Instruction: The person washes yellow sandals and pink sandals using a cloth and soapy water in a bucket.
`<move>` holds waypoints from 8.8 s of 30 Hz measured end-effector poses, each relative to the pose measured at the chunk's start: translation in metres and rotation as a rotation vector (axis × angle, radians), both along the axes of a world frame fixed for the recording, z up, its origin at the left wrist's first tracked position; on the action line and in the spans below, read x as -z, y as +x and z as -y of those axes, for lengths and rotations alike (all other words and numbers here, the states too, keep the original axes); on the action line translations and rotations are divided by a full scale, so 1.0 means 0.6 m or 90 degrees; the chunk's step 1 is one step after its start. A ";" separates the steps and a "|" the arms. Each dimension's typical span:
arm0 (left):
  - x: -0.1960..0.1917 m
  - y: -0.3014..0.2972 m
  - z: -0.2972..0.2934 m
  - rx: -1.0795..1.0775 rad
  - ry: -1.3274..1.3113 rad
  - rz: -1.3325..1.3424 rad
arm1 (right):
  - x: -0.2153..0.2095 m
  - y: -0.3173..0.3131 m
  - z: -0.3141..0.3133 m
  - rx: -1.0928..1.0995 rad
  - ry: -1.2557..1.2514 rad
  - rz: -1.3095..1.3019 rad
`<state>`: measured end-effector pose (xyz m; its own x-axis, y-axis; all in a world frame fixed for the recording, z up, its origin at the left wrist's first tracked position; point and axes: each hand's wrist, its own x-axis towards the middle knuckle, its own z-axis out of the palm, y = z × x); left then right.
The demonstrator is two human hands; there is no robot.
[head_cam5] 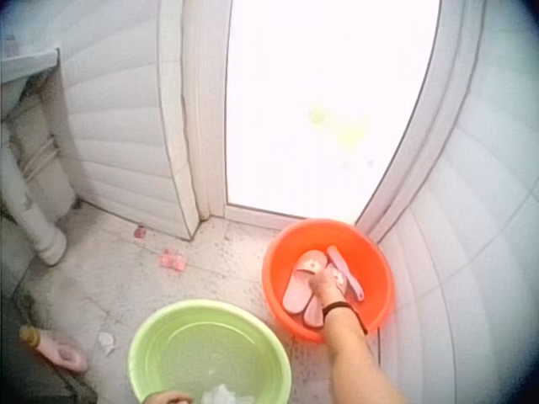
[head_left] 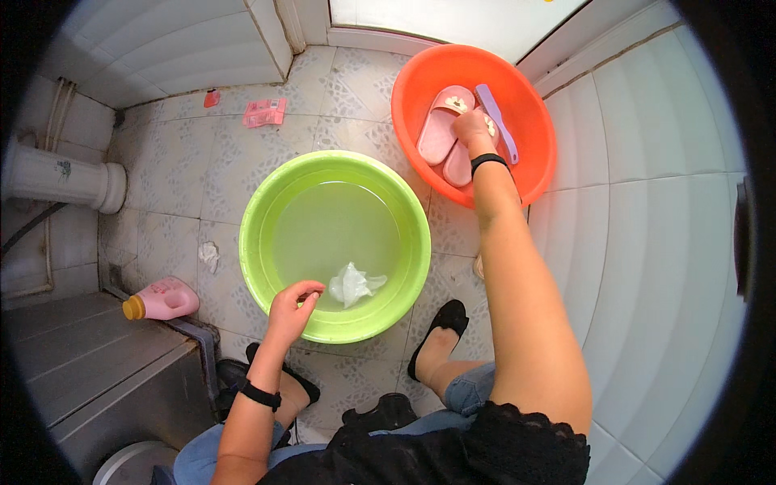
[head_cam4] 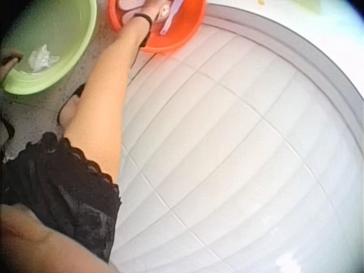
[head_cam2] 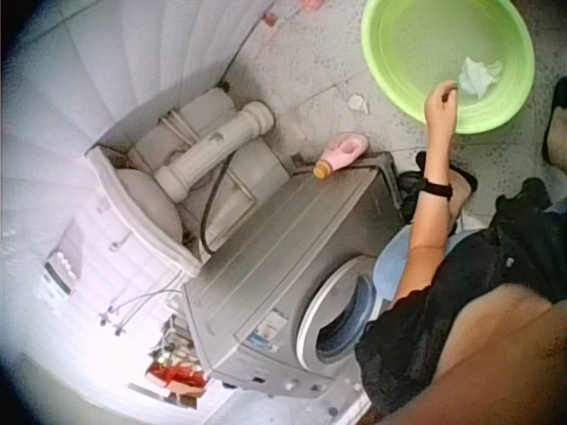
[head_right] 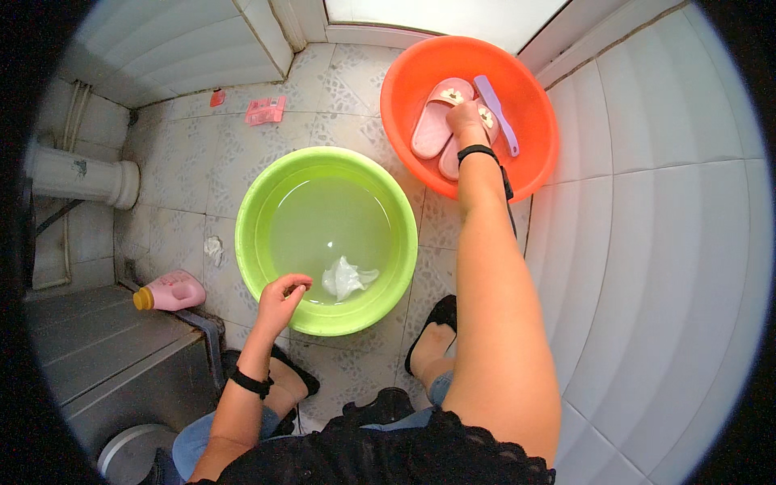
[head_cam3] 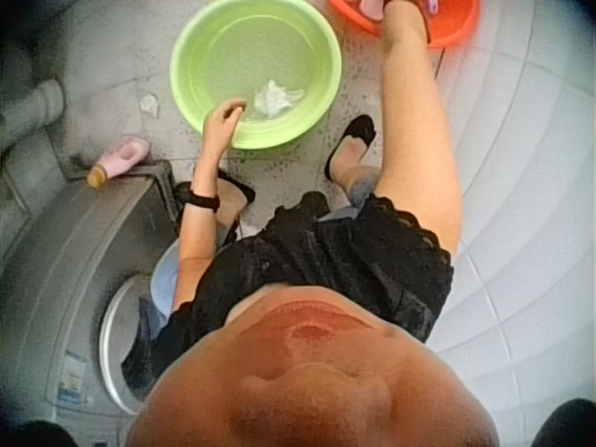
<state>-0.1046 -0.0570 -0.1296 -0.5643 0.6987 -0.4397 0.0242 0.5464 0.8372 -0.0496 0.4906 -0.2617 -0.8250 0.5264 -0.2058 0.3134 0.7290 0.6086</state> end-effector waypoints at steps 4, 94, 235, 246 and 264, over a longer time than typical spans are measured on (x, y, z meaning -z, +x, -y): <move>-0.010 -0.004 -0.011 0.017 -0.010 -0.030 | -0.068 0.011 0.002 0.010 -0.138 -0.025; 0.100 0.026 0.015 0.182 -0.317 -0.382 | -0.124 -0.056 0.638 -0.135 -0.575 -0.144; -0.178 0.069 0.029 -0.226 0.483 0.697 | -0.499 0.026 0.625 -0.454 -0.341 -0.313; -0.181 0.052 0.024 -0.262 0.666 0.824 | -0.534 0.030 0.623 -0.350 -0.650 -0.441; -0.214 0.129 -0.023 -0.143 0.561 0.878 | -0.452 0.011 0.636 -0.093 -0.711 -0.370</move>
<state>-0.0271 -0.0434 -0.0012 -0.2278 0.9526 -0.2015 -0.9626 -0.1891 0.1942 -0.0431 0.1092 0.0095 -0.9782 0.1969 -0.0668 0.2001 0.8050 -0.5584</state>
